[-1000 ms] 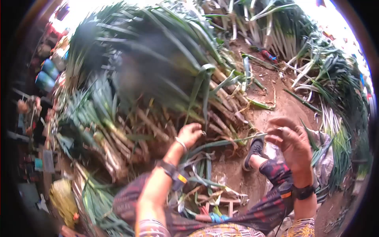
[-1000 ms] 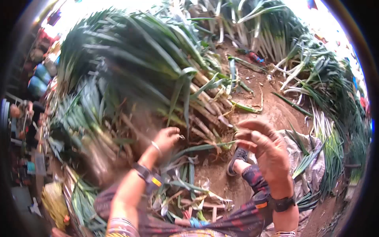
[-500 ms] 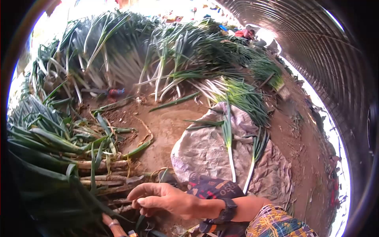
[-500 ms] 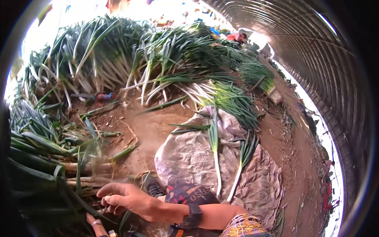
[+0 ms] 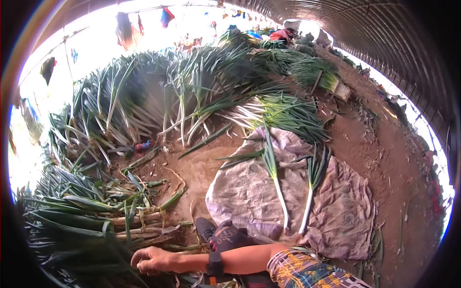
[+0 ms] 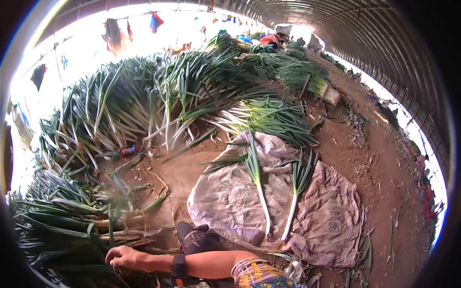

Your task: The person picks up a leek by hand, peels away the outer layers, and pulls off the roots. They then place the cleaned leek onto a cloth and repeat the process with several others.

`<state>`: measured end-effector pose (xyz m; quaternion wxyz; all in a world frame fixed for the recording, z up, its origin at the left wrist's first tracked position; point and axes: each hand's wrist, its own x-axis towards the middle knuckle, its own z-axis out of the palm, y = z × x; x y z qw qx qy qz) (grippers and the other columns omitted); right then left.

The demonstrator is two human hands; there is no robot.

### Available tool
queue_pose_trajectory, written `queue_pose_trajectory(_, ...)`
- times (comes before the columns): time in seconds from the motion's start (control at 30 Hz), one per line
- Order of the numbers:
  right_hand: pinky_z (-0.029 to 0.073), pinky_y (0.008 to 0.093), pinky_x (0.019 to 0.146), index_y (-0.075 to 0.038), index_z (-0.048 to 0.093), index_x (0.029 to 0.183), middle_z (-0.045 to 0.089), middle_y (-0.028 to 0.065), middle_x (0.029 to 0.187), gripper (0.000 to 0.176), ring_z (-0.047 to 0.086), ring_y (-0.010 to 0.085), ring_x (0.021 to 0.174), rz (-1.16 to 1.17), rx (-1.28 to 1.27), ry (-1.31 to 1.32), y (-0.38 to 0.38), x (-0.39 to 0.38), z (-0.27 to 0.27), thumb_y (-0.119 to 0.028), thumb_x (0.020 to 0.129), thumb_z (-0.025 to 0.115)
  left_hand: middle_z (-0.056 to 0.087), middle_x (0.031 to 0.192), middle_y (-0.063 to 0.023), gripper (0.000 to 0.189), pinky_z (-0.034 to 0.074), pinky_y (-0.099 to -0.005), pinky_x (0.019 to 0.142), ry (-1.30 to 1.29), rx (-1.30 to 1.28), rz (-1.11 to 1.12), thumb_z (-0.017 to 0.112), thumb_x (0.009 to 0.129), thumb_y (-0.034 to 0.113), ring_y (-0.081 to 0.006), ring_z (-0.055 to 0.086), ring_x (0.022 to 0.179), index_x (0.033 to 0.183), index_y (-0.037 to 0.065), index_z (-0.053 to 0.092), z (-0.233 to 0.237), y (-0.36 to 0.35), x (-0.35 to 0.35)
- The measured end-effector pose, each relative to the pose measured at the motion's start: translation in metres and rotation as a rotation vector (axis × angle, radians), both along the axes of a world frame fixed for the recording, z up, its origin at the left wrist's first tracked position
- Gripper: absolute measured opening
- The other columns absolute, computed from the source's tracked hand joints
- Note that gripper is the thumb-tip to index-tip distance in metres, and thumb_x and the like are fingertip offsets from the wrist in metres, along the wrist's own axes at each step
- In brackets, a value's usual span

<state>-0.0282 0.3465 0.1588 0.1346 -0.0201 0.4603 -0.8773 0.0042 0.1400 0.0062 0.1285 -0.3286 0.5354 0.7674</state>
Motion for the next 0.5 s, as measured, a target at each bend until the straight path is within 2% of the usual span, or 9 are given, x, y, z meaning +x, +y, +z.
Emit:
queue_pose_trajectory(0.13, 0.040, 0.0246, 0.057, 0.000, 0.053, 0.108, 0.054, 0.0020, 0.077, 0.040, 0.048, 0.0088, 0.066, -0.005, 0.166, 0.229, -0.028, 0.004, -0.010, -0.022, 0.077, 0.064, 0.060, 0.085, -0.0115, 0.051, 0.046, -0.0317, 0.056, 0.155, 0.086, -0.240, 0.052, 0.084, 0.040, -0.0210, 0.053, 0.064, 0.119, 0.002, 0.050, 0.071, 0.055, 0.001)
queue_pose_trajectory(0.17, 0.041, 0.0257, 0.062, 0.000, 0.054, 0.109, 0.056, 0.0028, 0.081, 0.045, 0.050, 0.0099, 0.073, 0.110, 0.139, 0.326, -0.021, 0.011, 0.005, -0.025, 0.074, 0.068, 0.060, 0.086, -0.0115, 0.050, 0.046, -0.0319, 0.057, 0.183, 0.102, -0.279, 0.053, 0.084, 0.038, -0.0214, 0.053, 0.065, 0.118, 0.002, 0.051, 0.085, 0.067, 0.002)
queue_pose_trajectory(0.2, 0.042, 0.0256, 0.063, 0.000, 0.055, 0.108, 0.058, 0.0032, 0.083, 0.047, 0.051, 0.0091, 0.075, 0.130, 0.204, 0.330, -0.023, 0.005, -0.003, -0.027, 0.072, 0.070, 0.060, 0.086, -0.0115, 0.048, 0.047, -0.0320, 0.058, 0.206, 0.123, -0.309, 0.054, 0.084, 0.036, -0.0218, 0.054, 0.067, 0.117, 0.002, 0.051, 0.100, 0.076, 0.005)
queue_pose_trajectory(0.27, 0.044, 0.0262, 0.063, -0.001, 0.058, 0.100, 0.058, 0.0013, 0.078, 0.037, 0.052, 0.0081, 0.073, 0.004, 0.108, 0.157, -0.006, 0.025, 0.026, -0.024, 0.073, 0.070, 0.061, 0.088, -0.0115, 0.044, 0.048, -0.0323, 0.061, 0.235, 0.145, -0.364, 0.056, 0.084, 0.032, -0.0225, 0.056, 0.070, 0.116, 0.002, 0.053, 0.116, 0.086, 0.006)
queue_pose_trajectory(0.3, 0.045, 0.0245, 0.062, -0.003, 0.059, 0.092, 0.057, -0.0007, 0.075, 0.028, 0.053, 0.0066, 0.069, -0.124, -0.021, 0.169, -0.013, 0.013, 0.003, -0.022, 0.074, 0.070, 0.061, 0.088, -0.0115, 0.044, 0.048, -0.0323, 0.061, 0.241, 0.146, -0.373, 0.056, 0.084, 0.032, -0.0225, 0.056, 0.070, 0.116, 0.002, 0.053, 0.119, 0.088, 0.006)
queue_pose_trajectory(0.33, 0.044, 0.0210, 0.058, -0.002, 0.058, 0.103, 0.058, -0.0009, 0.077, 0.036, 0.053, 0.0054, 0.065, -0.098, -0.001, 0.083, 0.001, 0.019, 0.013, -0.020, 0.074, 0.072, 0.062, 0.090, -0.0115, 0.041, 0.048, -0.0326, 0.063, 0.237, 0.168, -0.389, 0.058, 0.083, 0.029, -0.0232, 0.057, 0.072, 0.114, 0.002, 0.054, 0.121, 0.089, 0.005)
queue_pose_trajectory(0.4, 0.044, 0.0207, 0.062, -0.003, 0.058, 0.102, 0.058, -0.0019, 0.079, 0.033, 0.053, 0.0044, 0.070, -0.133, -0.156, 0.058, 0.011, 0.027, 0.026, -0.021, 0.076, 0.071, 0.063, 0.092, -0.0115, 0.038, 0.049, -0.0329, 0.065, 0.218, 0.199, -0.406, 0.060, 0.083, 0.025, -0.0239, 0.058, 0.075, 0.113, 0.002, 0.056, 0.123, 0.088, 0.006)
queue_pose_trajectory(0.47, 0.044, 0.0205, 0.062, -0.004, 0.058, 0.101, 0.057, -0.0025, 0.079, 0.032, 0.053, 0.0044, 0.073, -0.249, -0.150, 0.161, 0.020, 0.017, 0.020, -0.022, 0.078, 0.070, 0.063, 0.094, -0.0115, 0.035, 0.050, -0.0332, 0.067, 0.194, 0.297, -0.424, 0.062, 0.083, 0.021, -0.0246, 0.060, 0.078, 0.111, 0.002, 0.057, 0.117, 0.086, 0.013)
queue_pose_trajectory(0.5, 0.043, 0.0204, 0.063, -0.004, 0.058, 0.101, 0.057, -0.0028, 0.079, 0.032, 0.053, 0.0044, 0.074, -0.307, -0.142, 0.216, 0.025, 0.011, 0.017, -0.022, 0.078, 0.069, 0.063, 0.090, -0.0118, 0.037, 0.050, -0.0351, 0.064, 0.419, 0.388, -0.584, 0.061, 0.083, 0.029, -0.0280, 0.059, 0.075, 0.104, -0.001, 0.057, 0.095, 0.087, 0.021)
